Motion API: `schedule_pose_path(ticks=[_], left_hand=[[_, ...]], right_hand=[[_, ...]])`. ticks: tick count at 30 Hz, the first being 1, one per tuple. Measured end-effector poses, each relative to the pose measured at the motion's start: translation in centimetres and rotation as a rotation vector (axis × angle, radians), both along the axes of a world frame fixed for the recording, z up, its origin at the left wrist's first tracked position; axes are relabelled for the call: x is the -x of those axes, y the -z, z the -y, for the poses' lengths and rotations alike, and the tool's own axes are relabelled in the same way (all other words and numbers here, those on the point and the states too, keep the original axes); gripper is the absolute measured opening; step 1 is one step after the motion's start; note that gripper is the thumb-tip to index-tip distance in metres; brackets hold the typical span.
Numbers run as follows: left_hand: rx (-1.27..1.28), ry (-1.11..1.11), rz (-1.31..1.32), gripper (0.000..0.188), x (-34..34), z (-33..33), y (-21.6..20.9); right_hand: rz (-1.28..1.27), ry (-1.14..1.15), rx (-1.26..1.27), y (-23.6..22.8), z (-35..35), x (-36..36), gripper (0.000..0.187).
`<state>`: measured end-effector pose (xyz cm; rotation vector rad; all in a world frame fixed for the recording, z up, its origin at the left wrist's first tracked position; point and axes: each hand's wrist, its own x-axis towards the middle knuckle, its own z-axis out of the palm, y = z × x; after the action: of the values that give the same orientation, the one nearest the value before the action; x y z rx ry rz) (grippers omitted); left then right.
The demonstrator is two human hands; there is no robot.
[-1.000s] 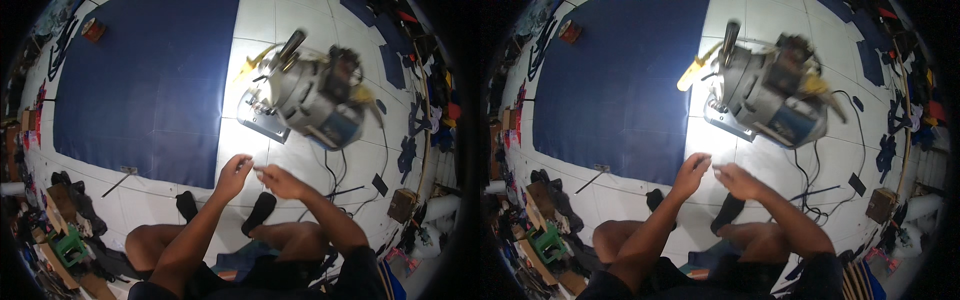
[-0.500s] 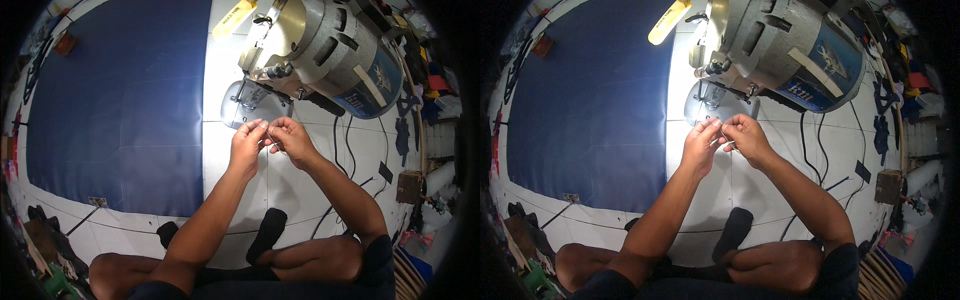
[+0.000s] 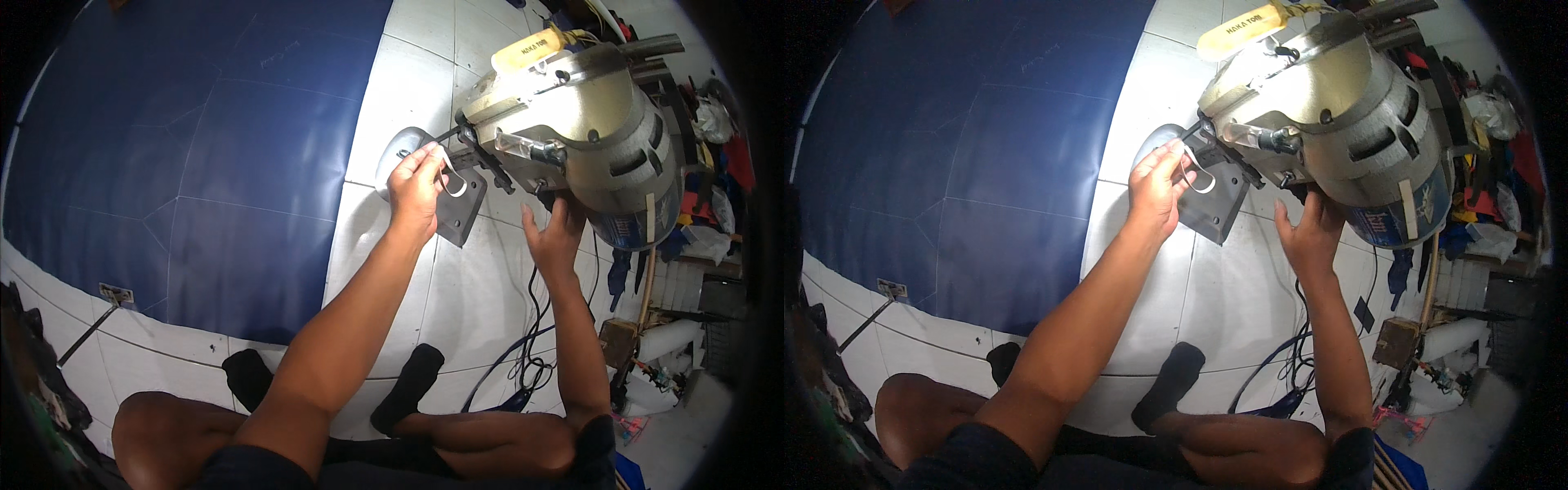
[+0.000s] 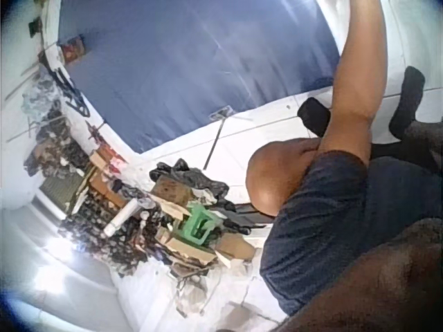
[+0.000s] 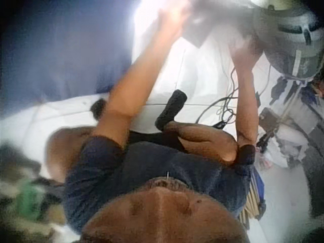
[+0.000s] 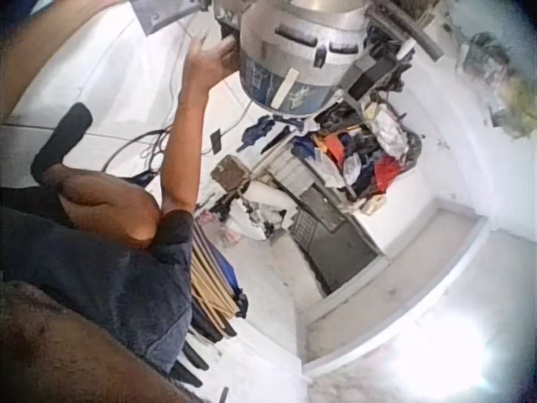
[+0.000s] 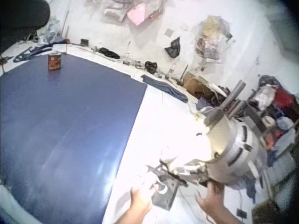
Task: The person operates a vertical fabric cutting machine by adjusting the front guide and checking the blade area with their hands while sitting on the floor.
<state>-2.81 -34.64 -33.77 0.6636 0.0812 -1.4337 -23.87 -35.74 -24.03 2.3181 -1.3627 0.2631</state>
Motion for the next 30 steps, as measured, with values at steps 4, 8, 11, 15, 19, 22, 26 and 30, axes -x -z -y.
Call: schedule_pose_path(ticks=[4,8,11,15,19,22,26,30], left_hand=[[-0.017,-0.021,-0.016,0.027,0.5,0.8,-0.3],[-0.029,-0.035,-0.019,0.03,0.6,1.5,-1.0],[-0.009,-0.065,-0.009,0.031,0.4,2.0,-1.4],[0.01,-0.072,0.002,0.027,0.2,1.8,-2.1],[-0.02,-0.085,-0.02,0.026,0.5,1.8,-2.7],[-0.053,-0.071,-0.018,0.028,0.4,1.8,-2.7],[-0.033,-0.119,-0.167,0.027,0.8,1.9,-2.7],[0.015,-0.127,-0.244,0.025,1.1,1.9,-2.4]], right_hand=[[-0.033,0.016,-0.172,0.0,3.7,0.3,0.044],[-0.001,0.02,-0.107,0.7,3.5,0.2,0.042],[0.013,0.029,-0.105,0.8,3.7,0.4,0.044],[0.007,0.076,-0.073,0.8,3.5,-0.1,0.046],[-0.018,0.071,-0.063,0.9,3.6,0.4,0.048],[0.061,0.171,-0.133,0.9,3.2,-0.7,0.051],[0.053,0.122,-0.108,1.1,3.6,-0.2,0.051],[0.028,0.083,-0.078,0.9,3.6,0.1,0.05]])
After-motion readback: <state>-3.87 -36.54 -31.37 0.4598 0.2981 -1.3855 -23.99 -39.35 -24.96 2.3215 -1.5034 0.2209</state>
